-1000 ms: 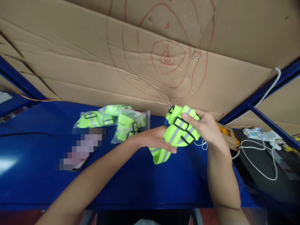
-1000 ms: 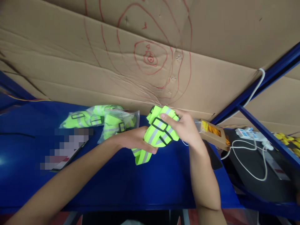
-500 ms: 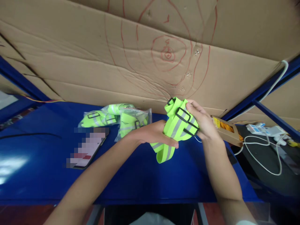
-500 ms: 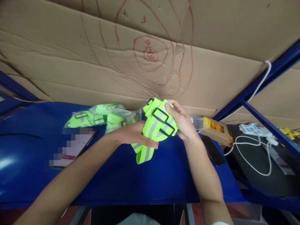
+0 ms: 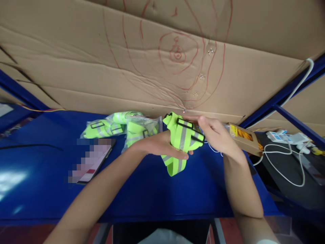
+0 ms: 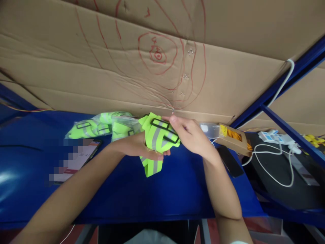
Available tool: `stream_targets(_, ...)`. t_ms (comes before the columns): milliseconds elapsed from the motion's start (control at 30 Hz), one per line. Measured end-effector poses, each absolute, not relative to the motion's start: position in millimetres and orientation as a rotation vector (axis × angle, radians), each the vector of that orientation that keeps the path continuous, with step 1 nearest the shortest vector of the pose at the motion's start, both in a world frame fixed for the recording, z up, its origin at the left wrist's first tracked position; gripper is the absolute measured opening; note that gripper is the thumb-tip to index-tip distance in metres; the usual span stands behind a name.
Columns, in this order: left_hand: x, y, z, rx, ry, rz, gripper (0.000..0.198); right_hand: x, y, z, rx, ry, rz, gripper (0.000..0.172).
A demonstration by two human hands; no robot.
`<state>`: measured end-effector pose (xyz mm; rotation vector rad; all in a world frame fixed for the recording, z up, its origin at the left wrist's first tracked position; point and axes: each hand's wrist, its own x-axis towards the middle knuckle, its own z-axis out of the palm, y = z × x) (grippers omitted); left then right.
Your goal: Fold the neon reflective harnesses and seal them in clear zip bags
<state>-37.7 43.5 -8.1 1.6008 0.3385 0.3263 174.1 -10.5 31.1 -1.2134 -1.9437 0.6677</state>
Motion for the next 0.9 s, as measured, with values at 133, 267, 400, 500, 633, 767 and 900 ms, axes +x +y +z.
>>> stream_targets(133,-40.6,30.6,3.0,1.535,0.366,0.332,0.026,173.7,-27.4,44.7,-1.181,-2.213,0.522,0.085)
stream_targets(267,-43.3,21.7,9.8,1.528,0.345,0.343,0.018,160.5,-32.8,49.7,-1.119,-2.174,0.397,0.08)
stream_targets(400,-34.5,23.8,6.3,1.363,0.429,0.471,0.029,157.2,-29.6,48.5,-1.104,-2.067,0.302,0.055)
stream_targets(500,-29.9,24.5,8.7,1.274,0.536,0.655,0.033,160.8,-26.2,44.0,-1.114,-1.806,0.245,0.049)
stream_targets(633,-38.2,20.7,23.9,1.538,0.504,0.509,0.028,162.5,-21.0,35.6,-1.077,-1.546,0.643,0.033)
stream_targets(767,-48.4,24.4,27.2,1.903,0.793,0.608,0.039,155.5,-14.7,27.9,-1.055,-1.366,0.887,0.029)
stream_targets(900,-48.0,33.8,15.6,2.108,0.875,0.665,0.049,148.9,-9.3,23.6,-1.053,-1.267,0.979,0.031)
